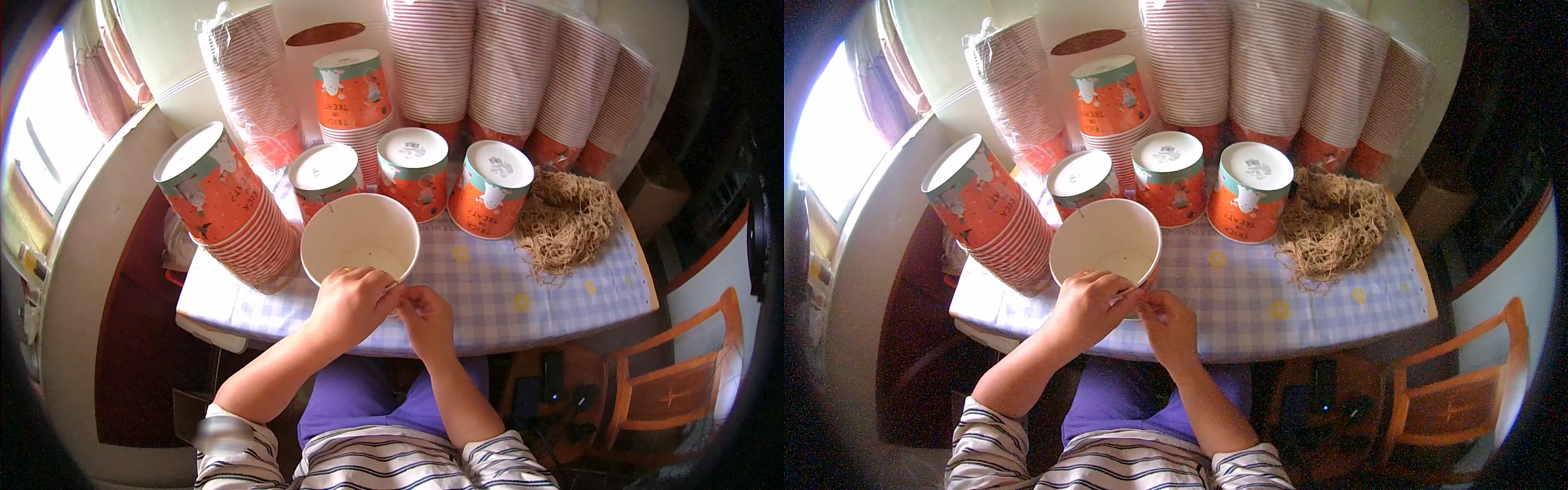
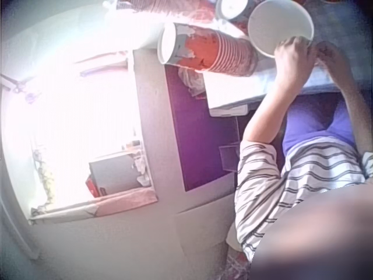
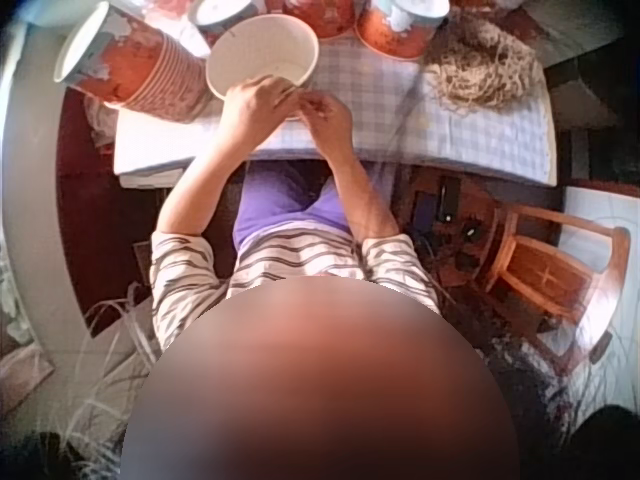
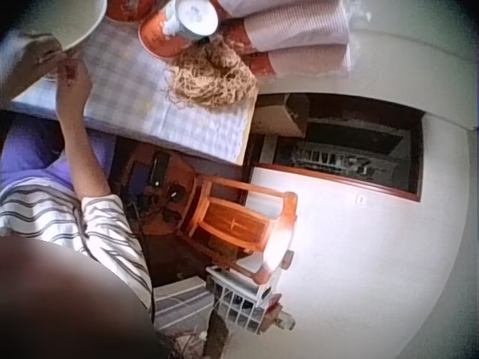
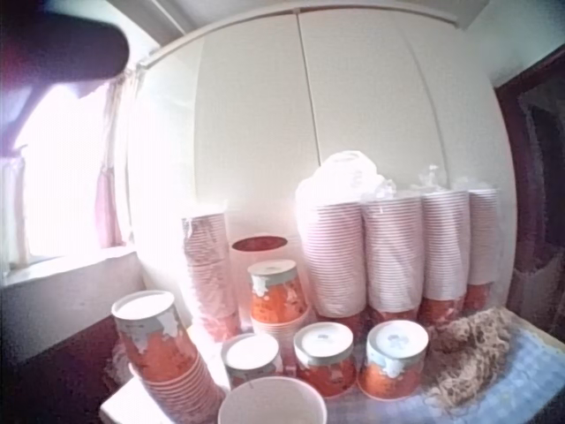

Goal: Attaching twine handles to paper food buckets.

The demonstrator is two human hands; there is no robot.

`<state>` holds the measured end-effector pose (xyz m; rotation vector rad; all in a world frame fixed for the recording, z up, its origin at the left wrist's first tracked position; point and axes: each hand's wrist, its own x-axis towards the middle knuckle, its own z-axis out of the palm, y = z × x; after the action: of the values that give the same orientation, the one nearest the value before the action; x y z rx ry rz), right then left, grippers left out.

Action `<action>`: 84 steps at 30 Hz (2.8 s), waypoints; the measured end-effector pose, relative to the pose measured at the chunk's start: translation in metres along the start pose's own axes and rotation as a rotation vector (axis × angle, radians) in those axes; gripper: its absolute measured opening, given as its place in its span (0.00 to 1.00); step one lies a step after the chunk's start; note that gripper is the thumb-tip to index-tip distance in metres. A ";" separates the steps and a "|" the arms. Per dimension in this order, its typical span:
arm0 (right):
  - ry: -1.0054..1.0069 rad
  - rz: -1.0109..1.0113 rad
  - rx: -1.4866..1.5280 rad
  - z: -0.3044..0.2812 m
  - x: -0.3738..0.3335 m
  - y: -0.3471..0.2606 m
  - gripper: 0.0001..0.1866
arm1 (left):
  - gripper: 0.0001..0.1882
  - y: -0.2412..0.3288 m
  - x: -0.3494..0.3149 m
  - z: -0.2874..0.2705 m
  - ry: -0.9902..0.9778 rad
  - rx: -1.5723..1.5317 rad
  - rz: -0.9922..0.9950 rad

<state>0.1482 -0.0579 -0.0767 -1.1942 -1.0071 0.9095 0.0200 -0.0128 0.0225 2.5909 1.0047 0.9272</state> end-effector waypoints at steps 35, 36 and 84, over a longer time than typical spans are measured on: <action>-0.169 0.081 0.938 -0.015 -0.019 -0.026 0.05 | 0.07 -0.019 -0.023 -0.040 0.120 -0.340 -0.129; -0.173 0.101 0.974 -0.015 -0.019 -0.027 0.04 | 0.07 -0.018 -0.023 -0.038 0.137 -0.356 -0.153; -0.474 -1.377 -0.860 0.117 0.164 -0.298 0.05 | 0.10 -0.143 -0.114 0.009 0.684 -0.134 -0.239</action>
<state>0.0968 0.0871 0.2483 -0.5929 -2.2844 -0.4443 -0.1157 0.0179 -0.0973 2.0007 1.3035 1.7887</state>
